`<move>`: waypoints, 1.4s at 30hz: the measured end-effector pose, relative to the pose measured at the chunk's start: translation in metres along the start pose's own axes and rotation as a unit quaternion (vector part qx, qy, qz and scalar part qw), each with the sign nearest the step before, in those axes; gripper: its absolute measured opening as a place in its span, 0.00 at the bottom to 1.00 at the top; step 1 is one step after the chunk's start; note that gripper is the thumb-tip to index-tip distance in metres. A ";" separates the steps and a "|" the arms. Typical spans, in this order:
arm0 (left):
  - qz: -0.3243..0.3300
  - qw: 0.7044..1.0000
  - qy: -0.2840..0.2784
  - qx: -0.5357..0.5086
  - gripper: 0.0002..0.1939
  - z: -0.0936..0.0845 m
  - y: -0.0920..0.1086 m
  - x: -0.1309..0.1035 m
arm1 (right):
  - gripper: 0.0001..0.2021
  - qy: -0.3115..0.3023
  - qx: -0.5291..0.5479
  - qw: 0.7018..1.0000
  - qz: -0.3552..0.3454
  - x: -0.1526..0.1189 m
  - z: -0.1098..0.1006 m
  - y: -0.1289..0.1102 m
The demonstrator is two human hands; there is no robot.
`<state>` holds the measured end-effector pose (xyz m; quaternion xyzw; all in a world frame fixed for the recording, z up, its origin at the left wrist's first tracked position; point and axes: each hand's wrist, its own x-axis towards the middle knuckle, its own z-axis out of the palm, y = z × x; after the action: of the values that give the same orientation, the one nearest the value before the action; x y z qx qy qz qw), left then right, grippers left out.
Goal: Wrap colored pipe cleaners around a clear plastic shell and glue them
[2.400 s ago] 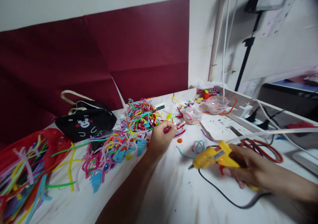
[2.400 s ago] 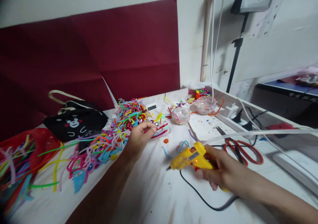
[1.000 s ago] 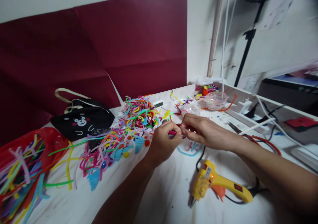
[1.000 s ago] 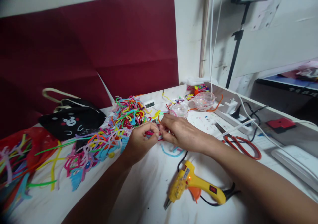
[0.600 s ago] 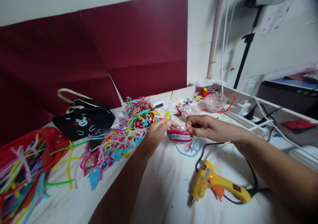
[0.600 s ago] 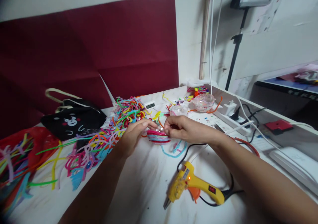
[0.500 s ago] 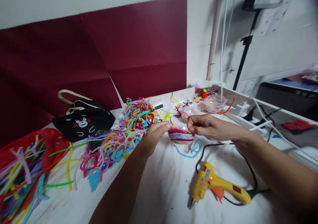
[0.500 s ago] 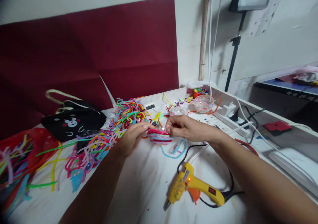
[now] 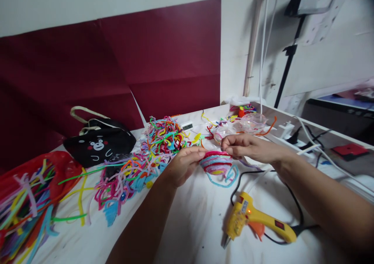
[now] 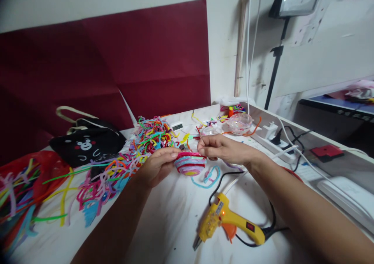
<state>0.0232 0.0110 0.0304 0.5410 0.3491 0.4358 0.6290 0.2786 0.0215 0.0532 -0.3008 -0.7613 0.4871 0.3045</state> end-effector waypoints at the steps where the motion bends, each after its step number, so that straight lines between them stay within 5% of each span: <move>1: -0.001 1.000 -0.001 -0.004 0.14 0.001 0.000 0.000 | 0.15 0.003 0.003 1.000 0.004 0.000 0.000 0.000; 15: 0.050 0.998 -0.034 0.010 0.19 0.005 -0.005 -0.004 | 0.23 -0.048 0.039 0.998 -0.006 0.006 -0.010 0.017; 42: 0.056 0.998 -0.029 -0.008 0.18 0.007 -0.005 -0.003 | 0.26 -0.037 0.077 0.996 -0.021 0.005 -0.015 0.018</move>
<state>0.0289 0.0056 0.0261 0.5670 0.2963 0.4568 0.6181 0.2899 0.0401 0.0425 -0.2428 -0.7382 0.5485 0.3086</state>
